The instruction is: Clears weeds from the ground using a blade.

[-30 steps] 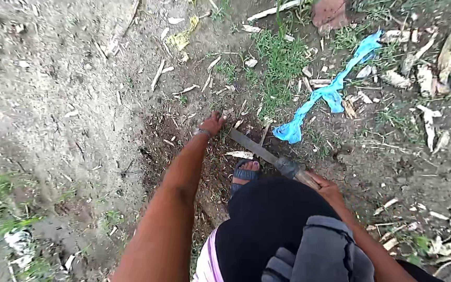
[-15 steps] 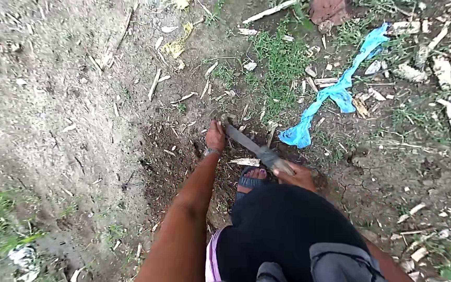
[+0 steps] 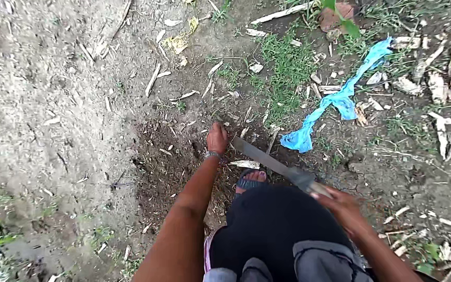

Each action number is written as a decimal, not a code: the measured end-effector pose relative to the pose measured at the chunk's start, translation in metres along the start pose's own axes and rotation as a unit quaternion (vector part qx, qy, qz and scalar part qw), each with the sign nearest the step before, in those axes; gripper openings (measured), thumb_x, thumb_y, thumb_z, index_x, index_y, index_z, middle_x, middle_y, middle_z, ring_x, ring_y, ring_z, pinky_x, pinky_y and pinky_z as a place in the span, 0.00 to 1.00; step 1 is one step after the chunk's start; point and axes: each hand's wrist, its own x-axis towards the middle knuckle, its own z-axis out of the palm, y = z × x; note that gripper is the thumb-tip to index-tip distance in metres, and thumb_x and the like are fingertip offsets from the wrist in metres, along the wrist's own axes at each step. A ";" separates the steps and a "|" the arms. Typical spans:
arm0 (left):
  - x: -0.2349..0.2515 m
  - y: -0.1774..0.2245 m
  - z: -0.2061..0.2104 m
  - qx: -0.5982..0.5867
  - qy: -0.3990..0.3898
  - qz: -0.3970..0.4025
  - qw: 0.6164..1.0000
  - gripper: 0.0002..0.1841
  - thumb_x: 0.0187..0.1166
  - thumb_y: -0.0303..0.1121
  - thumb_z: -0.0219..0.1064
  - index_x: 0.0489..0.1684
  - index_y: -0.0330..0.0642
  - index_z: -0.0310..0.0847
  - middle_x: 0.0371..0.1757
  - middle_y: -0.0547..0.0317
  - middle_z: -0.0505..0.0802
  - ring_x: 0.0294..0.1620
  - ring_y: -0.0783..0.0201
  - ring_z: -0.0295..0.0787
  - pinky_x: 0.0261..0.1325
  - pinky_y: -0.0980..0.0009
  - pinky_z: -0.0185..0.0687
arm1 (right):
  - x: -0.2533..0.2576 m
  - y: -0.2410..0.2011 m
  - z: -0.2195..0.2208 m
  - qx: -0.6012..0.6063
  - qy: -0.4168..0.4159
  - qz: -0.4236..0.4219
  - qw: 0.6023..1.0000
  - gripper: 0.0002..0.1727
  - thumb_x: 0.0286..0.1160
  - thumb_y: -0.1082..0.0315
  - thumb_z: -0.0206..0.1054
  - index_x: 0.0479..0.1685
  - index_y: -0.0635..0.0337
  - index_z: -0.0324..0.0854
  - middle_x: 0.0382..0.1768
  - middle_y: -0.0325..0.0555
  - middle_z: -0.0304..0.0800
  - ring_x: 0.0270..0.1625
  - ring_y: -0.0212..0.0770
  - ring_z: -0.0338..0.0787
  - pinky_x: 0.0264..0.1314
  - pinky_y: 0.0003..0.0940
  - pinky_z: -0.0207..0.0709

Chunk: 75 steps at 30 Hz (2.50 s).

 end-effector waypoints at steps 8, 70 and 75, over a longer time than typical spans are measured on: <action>0.015 0.008 -0.016 -0.021 -0.013 0.006 1.000 0.20 0.88 0.33 0.55 0.69 0.26 0.77 0.55 0.28 0.93 0.60 0.31 0.92 0.65 0.34 0.83 | -0.009 -0.009 0.021 -0.063 -0.004 -0.134 0.989 0.27 0.63 0.73 0.72 0.67 0.74 0.78 0.31 0.29 0.92 0.23 0.19 0.86 0.29 0.17 0.84; 0.083 0.180 -0.010 -0.100 -0.003 0.133 0.986 0.18 0.83 0.37 0.57 0.59 0.38 0.88 0.51 0.38 0.95 0.57 0.38 0.93 0.61 0.33 0.82 | -0.121 0.041 -0.062 0.236 0.049 -0.049 0.969 0.11 0.79 0.55 0.67 0.56 0.42 0.87 0.25 0.37 0.90 0.20 0.33 0.86 0.19 0.29 0.81; 0.071 0.176 -0.009 -0.032 -0.036 0.139 0.989 0.21 0.90 0.42 0.51 0.63 0.37 0.86 0.52 0.35 0.95 0.59 0.34 0.92 0.62 0.31 0.80 | -0.065 0.052 -0.063 0.188 0.135 -0.055 0.971 0.17 0.70 0.62 0.70 0.57 0.57 0.86 0.20 0.44 0.88 0.14 0.36 0.84 0.14 0.30 0.81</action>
